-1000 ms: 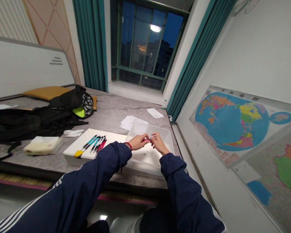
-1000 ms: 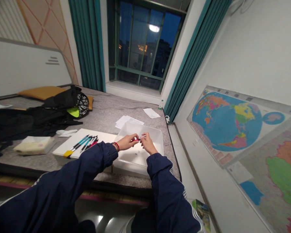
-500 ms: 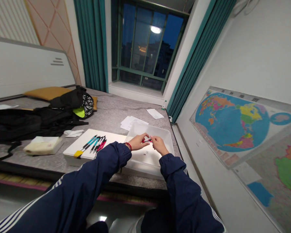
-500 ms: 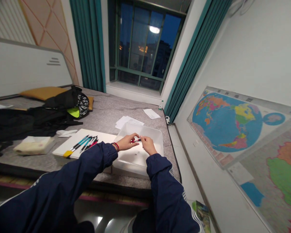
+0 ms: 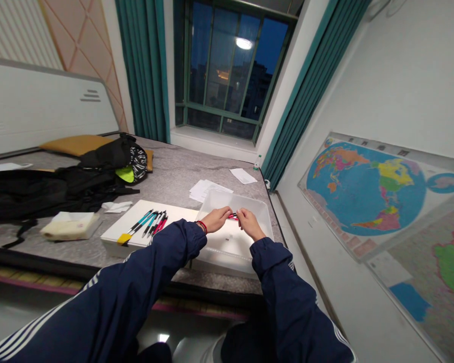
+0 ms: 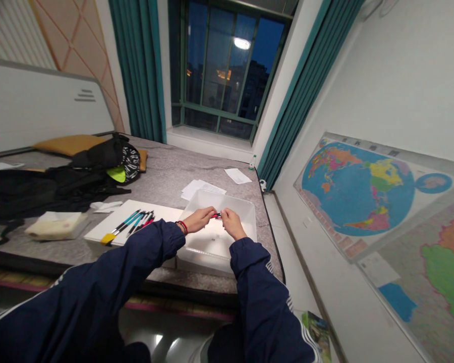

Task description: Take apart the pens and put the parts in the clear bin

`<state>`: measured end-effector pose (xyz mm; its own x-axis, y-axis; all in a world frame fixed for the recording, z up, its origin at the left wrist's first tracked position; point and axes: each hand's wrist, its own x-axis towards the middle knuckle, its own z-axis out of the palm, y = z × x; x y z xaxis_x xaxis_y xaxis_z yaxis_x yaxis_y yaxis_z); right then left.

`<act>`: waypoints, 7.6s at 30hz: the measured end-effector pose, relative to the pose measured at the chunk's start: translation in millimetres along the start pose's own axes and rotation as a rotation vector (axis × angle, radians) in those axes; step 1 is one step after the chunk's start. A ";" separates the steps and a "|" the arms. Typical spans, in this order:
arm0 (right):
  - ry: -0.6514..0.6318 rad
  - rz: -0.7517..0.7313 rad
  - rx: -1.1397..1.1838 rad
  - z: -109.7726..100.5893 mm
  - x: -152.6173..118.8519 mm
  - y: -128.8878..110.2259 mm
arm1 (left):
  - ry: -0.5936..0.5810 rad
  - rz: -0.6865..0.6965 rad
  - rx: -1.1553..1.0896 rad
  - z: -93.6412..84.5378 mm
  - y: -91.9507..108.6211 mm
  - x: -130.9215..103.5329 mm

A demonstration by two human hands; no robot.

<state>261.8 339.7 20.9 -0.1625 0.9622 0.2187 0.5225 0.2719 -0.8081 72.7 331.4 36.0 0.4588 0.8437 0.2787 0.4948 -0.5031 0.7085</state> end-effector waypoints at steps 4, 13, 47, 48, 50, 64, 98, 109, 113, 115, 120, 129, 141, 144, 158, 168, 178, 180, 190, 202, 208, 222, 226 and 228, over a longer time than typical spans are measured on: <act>0.048 0.018 0.162 -2.6 2.0 -1.9 | 0.004 0.039 -0.033 0.7 -0.1 -1.5; 0.058 0.189 0.864 -24.2 -8.4 -28.5 | 0.023 0.003 -0.035 3.2 -3.9 0.2; -0.098 0.308 0.016 1.8 -7.1 3.3 | 0.270 -0.034 -0.283 1.1 -12.9 11.1; -0.129 0.313 0.002 4.0 -7.3 5.9 | 0.263 -0.057 -0.348 1.2 -12.5 11.4; -0.149 0.331 0.030 5.5 -7.8 7.3 | 0.260 -0.089 -0.443 1.2 -11.3 11.8; 0.072 0.424 0.650 -11.3 -11.1 -22.4 | 0.317 -0.042 -0.218 -2.9 -4.0 4.8; 0.022 0.367 0.479 -4.0 -12.3 -17.4 | 0.076 0.042 -0.027 5.0 -11.7 1.2; 0.017 0.309 0.464 -1.4 -10.1 -9.5 | -0.032 0.025 -0.092 6.4 -10.3 4.4; 0.018 0.290 0.471 -1.4 -9.0 -7.5 | -0.038 0.020 -0.074 4.4 -5.9 4.8; 0.014 0.288 0.469 -1.9 -8.8 -7.3 | -0.038 0.007 -0.084 2.9 -2.3 4.0; -0.025 0.294 0.500 -3.2 -9.5 -9.8 | -0.059 0.000 -0.130 0.5 1.7 2.2; -0.069 0.237 0.532 -3.8 -10.1 -14.8 | -0.106 -0.067 -0.261 4.0 -5.5 4.4; 0.026 0.135 0.215 -0.1 -2.8 4.2 | -0.004 -0.031 -0.097 3.5 -9.0 2.4; 0.004 0.157 0.264 -1.1 -3.9 0.3 | 0.024 -0.072 -0.021 2.0 -9.1 4.2; -0.001 0.214 0.369 -7.2 -6.3 -7.3 | 0.054 -0.046 0.047 -2.2 -1.7 0.8; 0.014 0.188 0.413 -8.9 -6.0 -9.9 | 0.059 -0.015 -0.047 4.4 -7.0 1.3; 0.092 0.186 0.431 -8.9 -2.0 -5.0 | 0.037 -0.076 0.017 0.1 -4.6 3.7; 0.135 0.154 0.358 -7.6 -1.4 -4.6 | 0.041 -0.091 0.003 -0.2 -3.7 3.9; -0.039 0.166 0.211 -3.2 -8.3 -9.7 | -0.010 0.021 -0.165 6.4 -5.9 -0.8; -0.027 0.110 0.379 -1.7 -7.3 -9.8 | -0.028 0.044 -0.097 -1.7 2.2 -0.8; -0.073 0.113 0.460 -5.0 -13.1 -22.2 | -0.018 -0.036 -0.104 0.4 -2.1 2.8; 0.006 0.217 0.315 -5.3 -11.0 -16.4 | -0.056 0.019 -0.011 0.5 3.6 -2.9; 0.016 0.200 0.475 -8.1 -13.0 -23.3 | -0.023 0.016 -0.052 1.7 1.2 -3.5; 0.010 0.223 0.463 -8.4 -13.8 -24.4 | -0.015 0.021 -0.063 2.3 -0.3 -3.3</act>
<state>258.4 320.0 42.2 -0.0802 0.9966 0.0172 0.1176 0.0266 -0.9927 72.8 328.3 33.3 0.4798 0.8298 0.2851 0.4376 -0.5079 0.7419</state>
